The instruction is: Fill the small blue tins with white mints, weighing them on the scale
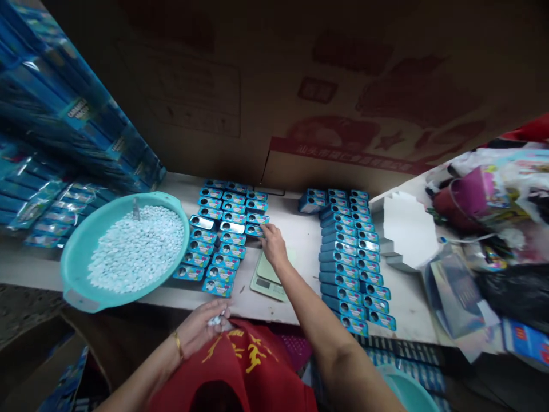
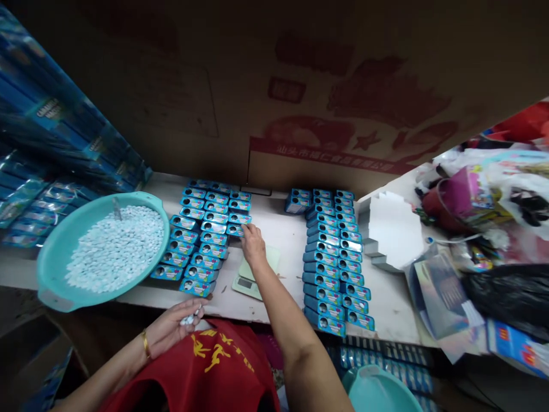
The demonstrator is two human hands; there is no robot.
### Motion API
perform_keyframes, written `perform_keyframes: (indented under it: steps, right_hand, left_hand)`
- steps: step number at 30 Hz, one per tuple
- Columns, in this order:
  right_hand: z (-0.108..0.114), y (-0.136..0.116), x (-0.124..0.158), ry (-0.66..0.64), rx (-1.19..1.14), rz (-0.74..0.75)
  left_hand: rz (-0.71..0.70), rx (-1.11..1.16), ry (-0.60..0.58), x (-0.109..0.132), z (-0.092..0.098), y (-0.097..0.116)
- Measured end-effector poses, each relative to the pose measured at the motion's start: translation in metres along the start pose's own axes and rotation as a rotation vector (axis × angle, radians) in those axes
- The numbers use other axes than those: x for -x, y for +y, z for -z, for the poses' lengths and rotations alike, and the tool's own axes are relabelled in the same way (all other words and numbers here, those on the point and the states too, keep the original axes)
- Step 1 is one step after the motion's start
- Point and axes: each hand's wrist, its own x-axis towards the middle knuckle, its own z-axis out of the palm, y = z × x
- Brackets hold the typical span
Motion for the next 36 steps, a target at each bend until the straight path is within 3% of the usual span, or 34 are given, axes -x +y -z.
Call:
perform_keyframes:
  steps: [3,7,10,14,17,22,26,32,36]
  right_hand:
    - [0.017,0.034,-0.006,0.115,0.03,0.01]
    - [0.06,0.096,-0.039,0.278,0.273,-0.217]
    - [0.074,0.13,-0.065,0.177,0.478,-0.317]
    - [0.075,0.141,-0.061,0.077,0.622,-0.188]
    - [0.083,0.124,-0.028,0.013,0.622,-0.078]
    - [0.096,0.058,0.046,-0.142,0.524,0.16]
    - [0.08,0.016,0.08,-0.232,0.456,0.247]
    - [0.057,-0.032,0.117,-0.139,0.205,0.237]
    - [0.047,-0.075,0.145,-0.339,-0.036,0.302]
  left_hand:
    - [0.001,0.0,0.031,0.001,0.0,0.004]
    - [0.005,0.026,0.06,0.001,-0.002,0.004]
    - [0.006,0.058,0.068,0.002,-0.001,-0.002]
    - [-0.019,0.083,0.056,0.003,0.001,-0.008]
    - [-0.022,0.084,0.043,0.003,-0.001,-0.007]
    - [0.027,0.048,-0.032,-0.003,-0.016,-0.003]
    - [0.052,0.042,-0.102,-0.006,-0.029,-0.004]
    - [0.049,0.044,-0.158,-0.001,-0.035,-0.008]
    - [-0.008,0.064,-0.264,0.003,-0.033,-0.011]
